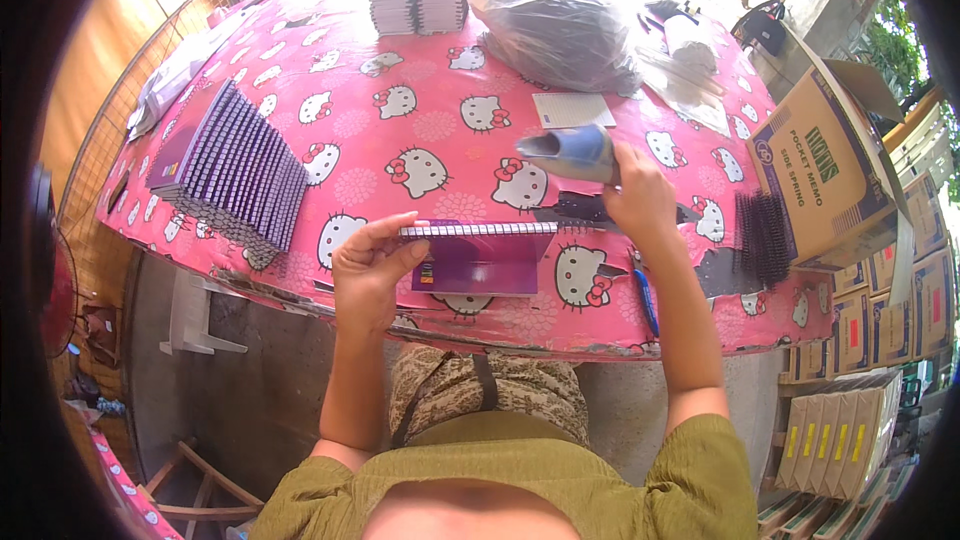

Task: The person assembles notebooks by threading spiral bindings through pre-punched holes and using pliers to secure the ends.

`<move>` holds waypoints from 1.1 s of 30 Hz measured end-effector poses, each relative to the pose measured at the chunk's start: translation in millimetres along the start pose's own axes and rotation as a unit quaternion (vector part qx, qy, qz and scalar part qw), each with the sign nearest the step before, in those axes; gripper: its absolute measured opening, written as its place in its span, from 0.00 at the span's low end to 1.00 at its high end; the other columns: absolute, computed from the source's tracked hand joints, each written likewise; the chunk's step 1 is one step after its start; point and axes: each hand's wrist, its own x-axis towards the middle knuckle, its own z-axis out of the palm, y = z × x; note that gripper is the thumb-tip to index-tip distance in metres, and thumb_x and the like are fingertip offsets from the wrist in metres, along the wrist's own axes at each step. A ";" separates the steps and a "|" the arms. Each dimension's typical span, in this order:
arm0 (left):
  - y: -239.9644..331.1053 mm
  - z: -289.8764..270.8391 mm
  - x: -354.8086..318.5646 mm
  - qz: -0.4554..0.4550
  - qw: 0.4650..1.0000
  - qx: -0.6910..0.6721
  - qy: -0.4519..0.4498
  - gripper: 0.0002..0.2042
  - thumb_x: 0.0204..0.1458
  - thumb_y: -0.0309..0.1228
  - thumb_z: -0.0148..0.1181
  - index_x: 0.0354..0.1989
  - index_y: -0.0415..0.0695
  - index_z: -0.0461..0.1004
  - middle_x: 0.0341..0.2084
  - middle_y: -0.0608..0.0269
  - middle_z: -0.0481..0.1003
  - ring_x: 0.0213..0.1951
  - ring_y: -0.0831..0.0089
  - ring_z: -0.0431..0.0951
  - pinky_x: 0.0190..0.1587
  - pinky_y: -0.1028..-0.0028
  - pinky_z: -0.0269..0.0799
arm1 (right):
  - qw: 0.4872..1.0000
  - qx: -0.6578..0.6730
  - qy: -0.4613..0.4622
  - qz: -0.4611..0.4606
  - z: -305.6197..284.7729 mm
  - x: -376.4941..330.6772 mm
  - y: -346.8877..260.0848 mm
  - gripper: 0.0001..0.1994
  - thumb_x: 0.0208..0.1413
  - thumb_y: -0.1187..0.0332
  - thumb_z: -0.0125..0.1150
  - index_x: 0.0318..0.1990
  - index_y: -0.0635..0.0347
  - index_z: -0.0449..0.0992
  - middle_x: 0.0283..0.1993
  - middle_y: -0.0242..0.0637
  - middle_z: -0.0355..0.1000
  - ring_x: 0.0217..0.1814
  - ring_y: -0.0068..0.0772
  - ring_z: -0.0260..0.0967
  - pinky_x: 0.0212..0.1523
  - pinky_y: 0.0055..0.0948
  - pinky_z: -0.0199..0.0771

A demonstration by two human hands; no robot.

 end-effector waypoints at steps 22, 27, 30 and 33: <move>-30.9 39.0 -38.3 0.239 0.911 0.321 -0.098 0.13 0.36 0.11 0.68 0.31 0.36 0.74 0.36 0.49 0.76 0.39 0.66 0.79 0.38 0.71 0.80 | 0.942 0.301 -0.043 -0.142 -51.7 -135.9 -60.6 0.22 0.44 0.68 0.70 0.48 0.64 0.72 0.45 0.45 0.71 0.45 0.46 0.70 0.46 0.40 0.71; -31.6 37.9 -41.9 0.259 0.898 0.341 -0.102 0.13 0.36 0.09 0.66 0.31 0.36 0.74 0.35 0.51 0.77 0.38 0.64 0.79 0.37 0.71 0.79 | 0.940 0.314 -0.058 -0.119 -44.8 -132.2 -75.8 0.18 0.47 0.67 0.68 0.45 0.65 0.74 0.42 0.44 0.73 0.42 0.41 0.72 0.45 0.37 0.72; -33.3 35.7 -43.3 0.312 0.891 0.317 -0.090 0.13 0.35 0.09 0.64 0.31 0.37 0.75 0.33 0.54 0.78 0.35 0.64 0.79 0.40 0.69 0.73 | 0.802 0.539 -0.256 0.043 -42.6 -132.9 -72.7 0.15 0.52 0.66 0.65 0.44 0.65 0.75 0.41 0.41 0.74 0.41 0.33 0.73 0.42 0.32 0.73; -30.7 38.8 -41.5 0.339 0.884 0.305 -0.100 0.13 0.37 0.10 0.63 0.31 0.37 0.75 0.32 0.54 0.78 0.35 0.64 0.79 0.39 0.68 0.74 | 0.559 0.704 -0.390 0.200 -31.6 -136.5 -58.7 0.13 0.55 0.66 0.63 0.44 0.66 0.75 0.42 0.37 0.75 0.41 0.26 0.73 0.40 0.27 0.74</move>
